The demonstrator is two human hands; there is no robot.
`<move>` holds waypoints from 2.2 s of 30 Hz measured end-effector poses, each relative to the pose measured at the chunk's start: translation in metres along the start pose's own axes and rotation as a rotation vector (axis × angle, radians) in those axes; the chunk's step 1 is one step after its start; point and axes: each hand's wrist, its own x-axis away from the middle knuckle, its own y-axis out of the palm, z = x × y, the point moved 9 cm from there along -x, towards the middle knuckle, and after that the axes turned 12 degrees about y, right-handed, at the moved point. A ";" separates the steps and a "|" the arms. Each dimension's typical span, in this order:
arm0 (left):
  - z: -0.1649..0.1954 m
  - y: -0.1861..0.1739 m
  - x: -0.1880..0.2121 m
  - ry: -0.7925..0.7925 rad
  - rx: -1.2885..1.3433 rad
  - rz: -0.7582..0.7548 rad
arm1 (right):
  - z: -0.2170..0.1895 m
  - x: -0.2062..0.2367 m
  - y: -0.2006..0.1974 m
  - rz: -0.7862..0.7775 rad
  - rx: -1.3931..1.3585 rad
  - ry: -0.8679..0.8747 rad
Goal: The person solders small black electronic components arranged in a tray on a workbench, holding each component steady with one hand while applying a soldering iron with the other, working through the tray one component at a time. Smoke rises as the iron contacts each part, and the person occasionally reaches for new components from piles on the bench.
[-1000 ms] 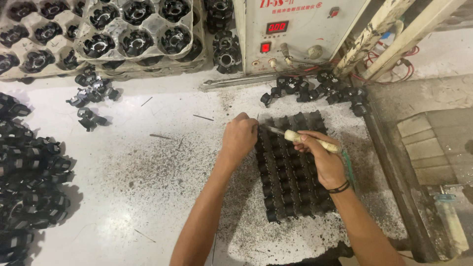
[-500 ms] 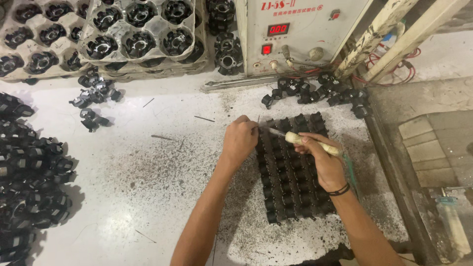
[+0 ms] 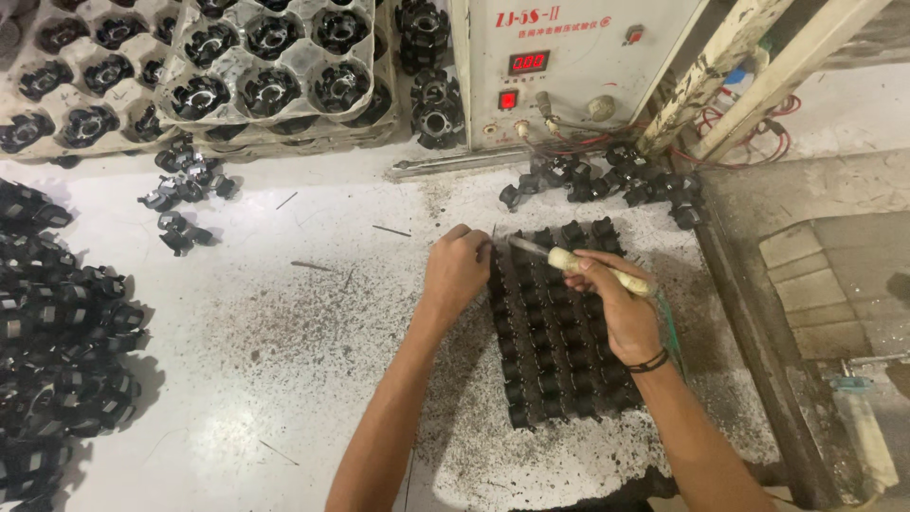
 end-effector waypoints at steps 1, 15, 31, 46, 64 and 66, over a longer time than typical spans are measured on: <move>0.000 0.001 -0.001 -0.017 0.004 -0.024 | 0.000 0.001 0.002 -0.001 0.021 0.004; 0.110 -0.113 -0.064 0.146 0.114 0.299 | -0.020 -0.013 -0.047 -0.015 0.057 -0.078; 0.012 0.035 -0.013 -0.008 -0.024 -0.093 | 0.002 -0.018 -0.044 -0.062 0.103 -0.098; 0.025 0.042 -0.023 0.022 -0.146 -0.164 | -0.005 -0.014 -0.045 -0.015 0.069 -0.105; 0.017 0.038 -0.022 -0.016 -0.080 -0.102 | -0.004 -0.018 -0.039 -0.075 0.111 -0.130; 0.020 0.037 -0.026 0.010 -0.086 -0.104 | -0.008 -0.017 -0.039 -0.070 0.118 -0.127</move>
